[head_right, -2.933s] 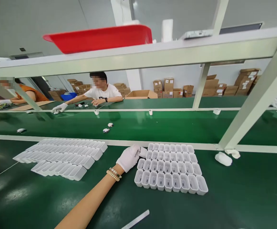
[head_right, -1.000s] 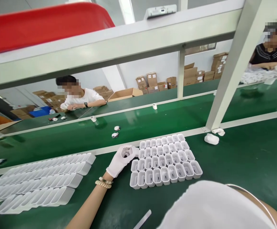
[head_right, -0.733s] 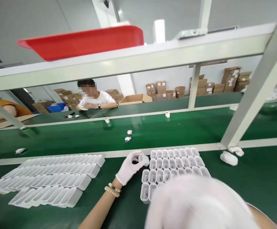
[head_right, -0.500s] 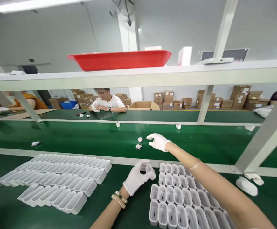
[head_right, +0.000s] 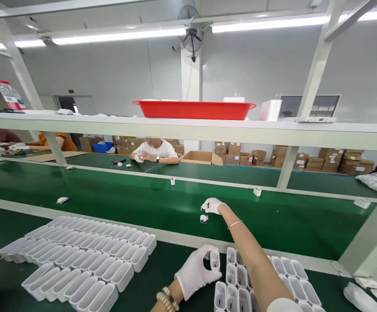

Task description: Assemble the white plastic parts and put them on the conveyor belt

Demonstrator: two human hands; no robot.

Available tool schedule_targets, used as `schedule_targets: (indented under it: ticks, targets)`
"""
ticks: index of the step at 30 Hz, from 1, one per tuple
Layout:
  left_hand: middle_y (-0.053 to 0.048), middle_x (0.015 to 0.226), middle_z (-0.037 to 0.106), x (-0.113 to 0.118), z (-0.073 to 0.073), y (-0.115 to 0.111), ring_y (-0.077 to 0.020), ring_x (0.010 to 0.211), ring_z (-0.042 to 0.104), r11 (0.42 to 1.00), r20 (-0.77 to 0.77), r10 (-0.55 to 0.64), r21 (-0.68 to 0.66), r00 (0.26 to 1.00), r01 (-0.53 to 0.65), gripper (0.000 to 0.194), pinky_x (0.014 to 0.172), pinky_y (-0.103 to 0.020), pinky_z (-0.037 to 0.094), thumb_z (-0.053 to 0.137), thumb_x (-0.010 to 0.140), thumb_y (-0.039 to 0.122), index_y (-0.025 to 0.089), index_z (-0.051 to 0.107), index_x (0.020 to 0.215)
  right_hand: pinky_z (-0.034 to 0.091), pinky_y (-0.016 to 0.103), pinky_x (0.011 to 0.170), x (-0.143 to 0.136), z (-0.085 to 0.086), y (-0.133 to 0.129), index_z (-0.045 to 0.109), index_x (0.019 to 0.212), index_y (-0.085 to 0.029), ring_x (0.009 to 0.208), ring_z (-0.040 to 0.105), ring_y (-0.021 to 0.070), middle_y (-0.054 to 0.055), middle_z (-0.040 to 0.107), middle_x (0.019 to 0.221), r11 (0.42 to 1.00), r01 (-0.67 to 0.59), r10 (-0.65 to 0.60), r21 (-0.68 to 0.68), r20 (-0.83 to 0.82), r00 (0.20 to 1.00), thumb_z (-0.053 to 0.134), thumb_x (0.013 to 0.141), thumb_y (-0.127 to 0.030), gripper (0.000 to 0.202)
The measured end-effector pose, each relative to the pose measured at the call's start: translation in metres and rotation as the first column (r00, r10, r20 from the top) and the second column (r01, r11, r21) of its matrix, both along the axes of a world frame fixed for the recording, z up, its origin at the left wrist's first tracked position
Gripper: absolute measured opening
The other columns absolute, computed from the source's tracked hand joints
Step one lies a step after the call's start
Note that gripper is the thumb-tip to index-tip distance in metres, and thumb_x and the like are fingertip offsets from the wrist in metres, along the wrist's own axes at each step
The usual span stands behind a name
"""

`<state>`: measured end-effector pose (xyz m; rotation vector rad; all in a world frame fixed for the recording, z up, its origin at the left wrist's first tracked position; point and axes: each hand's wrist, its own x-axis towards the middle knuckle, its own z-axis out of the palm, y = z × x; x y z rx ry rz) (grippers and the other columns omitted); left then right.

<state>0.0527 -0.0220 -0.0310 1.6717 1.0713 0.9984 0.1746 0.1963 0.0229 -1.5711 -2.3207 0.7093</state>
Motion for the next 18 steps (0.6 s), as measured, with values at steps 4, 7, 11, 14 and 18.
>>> schedule_targets:
  ticks: [4, 7, 11, 14, 18]
  targets:
    - [0.002, 0.078, 0.07, -0.002, -0.005, 0.0, -0.0204, 0.078, 0.069, 0.998, 0.162, 0.05, 0.02, 0.986, -0.054, 0.034, 0.085, -0.035, 0.056, 0.073, 0.058, 0.014, 0.021, 0.064, 0.091, 0.055, 0.028, 0.067, 0.029, 0.01, -0.03, 0.065, 0.09, -0.013, 0.071, 0.062, 0.0131, -0.001, 0.065, 0.081, 0.992, 0.105, -0.117, -0.066, -0.218, 0.969, 0.069, 0.093, -0.028, 0.015]
    - [-0.001, 0.089, 0.074, -0.003, 0.0, 0.0, -0.0237, 0.087, 0.072, 0.997, 0.185, 0.077, 0.007, 0.98, -0.079, 0.044, 0.092, -0.041, 0.056, 0.074, 0.06, 0.021, 0.02, 0.063, 0.103, 0.052, 0.025, 0.061, 0.054, 0.021, -0.063, 0.062, 0.096, -0.012, 0.063, 0.06, 0.0105, -0.003, 0.062, 0.077, 0.978, 0.169, -0.206, -0.121, -0.455, 0.866, 0.068, 0.092, -0.022, 0.013]
    - [-0.006, 0.104, 0.076, -0.006, 0.031, -0.009, -0.0268, 0.098, 0.073, 0.994, 0.173, 0.079, 0.059, 0.982, -0.09, 0.052, 0.096, -0.045, 0.056, 0.076, 0.065, 0.031, 0.02, 0.064, 0.114, 0.058, 0.03, 0.068, 0.086, 0.037, -0.119, 0.056, 0.106, -0.015, 0.065, 0.066, 0.0128, -0.001, 0.067, 0.081, 0.956, 0.149, -0.288, -0.252, -0.727, 0.623, 0.077, 0.079, -0.018, 0.034]
    - [-0.009, 0.117, 0.075, -0.006, 0.068, -0.023, -0.0279, 0.102, 0.073, 0.979, 0.082, 0.053, 0.19, 0.995, -0.067, 0.052, 0.096, -0.045, 0.057, 0.077, 0.066, 0.032, 0.022, 0.068, 0.116, 0.057, 0.03, 0.074, 0.107, 0.049, -0.172, 0.055, 0.11, -0.019, 0.07, 0.069, 0.0139, 0.001, 0.068, 0.09, 0.953, 0.065, -0.295, -0.296, -0.855, 0.426, 0.084, 0.062, -0.019, 0.057]
    - [-0.007, 0.128, 0.072, -0.002, 0.107, -0.04, -0.0282, 0.103, 0.072, 0.939, -0.071, 0.032, 0.345, 0.997, -0.006, 0.046, 0.096, -0.047, 0.059, 0.076, 0.069, 0.032, 0.03, 0.073, 0.115, 0.051, 0.023, 0.065, 0.122, 0.068, -0.244, 0.059, 0.082, -0.017, 0.067, 0.061, 0.0093, 0.0, 0.06, 0.087, 0.943, -0.118, -0.268, -0.31, -0.922, 0.279, 0.083, 0.054, -0.016, 0.037]
